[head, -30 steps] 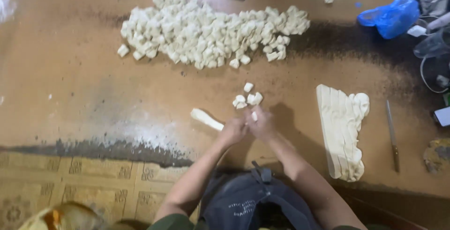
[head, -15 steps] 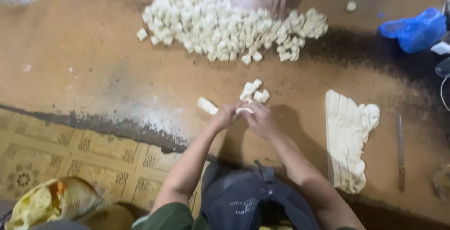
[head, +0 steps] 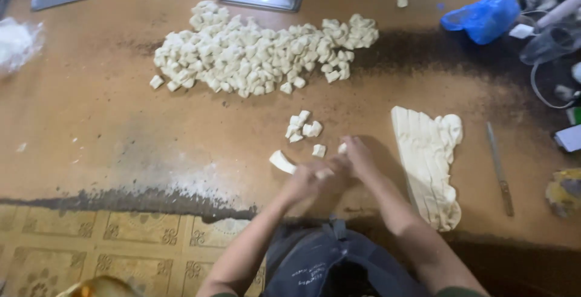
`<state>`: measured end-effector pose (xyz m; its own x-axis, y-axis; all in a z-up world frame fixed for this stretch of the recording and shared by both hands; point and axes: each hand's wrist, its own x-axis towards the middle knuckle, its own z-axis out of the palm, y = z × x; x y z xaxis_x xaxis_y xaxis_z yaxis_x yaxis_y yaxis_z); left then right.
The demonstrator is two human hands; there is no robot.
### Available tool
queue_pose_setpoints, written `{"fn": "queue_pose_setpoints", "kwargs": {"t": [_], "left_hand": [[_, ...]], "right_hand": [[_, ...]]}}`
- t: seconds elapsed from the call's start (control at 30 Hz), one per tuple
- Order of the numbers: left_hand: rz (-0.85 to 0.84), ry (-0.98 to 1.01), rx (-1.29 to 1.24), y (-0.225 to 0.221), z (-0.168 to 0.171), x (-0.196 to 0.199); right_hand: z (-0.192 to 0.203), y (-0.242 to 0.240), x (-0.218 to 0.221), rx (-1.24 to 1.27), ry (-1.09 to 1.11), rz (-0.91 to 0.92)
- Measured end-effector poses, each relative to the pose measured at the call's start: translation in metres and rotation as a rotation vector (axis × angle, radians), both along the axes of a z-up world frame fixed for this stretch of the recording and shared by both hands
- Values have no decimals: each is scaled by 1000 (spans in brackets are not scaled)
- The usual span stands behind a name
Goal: Cutting and tearing long strips of dough into small bite-sized pieces and arranging them on a work surface
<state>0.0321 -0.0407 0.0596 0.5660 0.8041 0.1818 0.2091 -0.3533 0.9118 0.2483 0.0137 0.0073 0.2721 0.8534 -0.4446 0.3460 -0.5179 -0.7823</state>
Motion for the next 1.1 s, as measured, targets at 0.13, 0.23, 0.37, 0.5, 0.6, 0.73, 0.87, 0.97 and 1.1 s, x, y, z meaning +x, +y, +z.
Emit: {"fn": "queue_pose_setpoints", "kwargs": {"t": [0.13,0.23,0.37,0.5,0.6,0.73,0.87,0.97,1.1], "left_hand": [[29,259,-33,34,-36,-16],[-43,106,44,38,0,-13],[82,87,23,47,-65,-2],[20,321,133,33,-93,1],[-50,-10,89,17,10,-12],[33,195,86,51,-87,-33],[11,164,83,75,-56,-21],[141,132,14,54,-59,-18],[254,333,19,39,-155,22]], "right_hand": [[83,-47,-38,357,-242,490],[80,-48,-54,388,-155,613],[70,-44,-67,693,-229,342],[-1,-25,-36,434,-470,348],[0,-15,-21,62,-437,297],[55,-36,-62,335,-468,420],[58,-27,-73,587,-164,444],[50,-34,-71,767,-158,431],[-18,-21,-44,734,-416,333]]}}
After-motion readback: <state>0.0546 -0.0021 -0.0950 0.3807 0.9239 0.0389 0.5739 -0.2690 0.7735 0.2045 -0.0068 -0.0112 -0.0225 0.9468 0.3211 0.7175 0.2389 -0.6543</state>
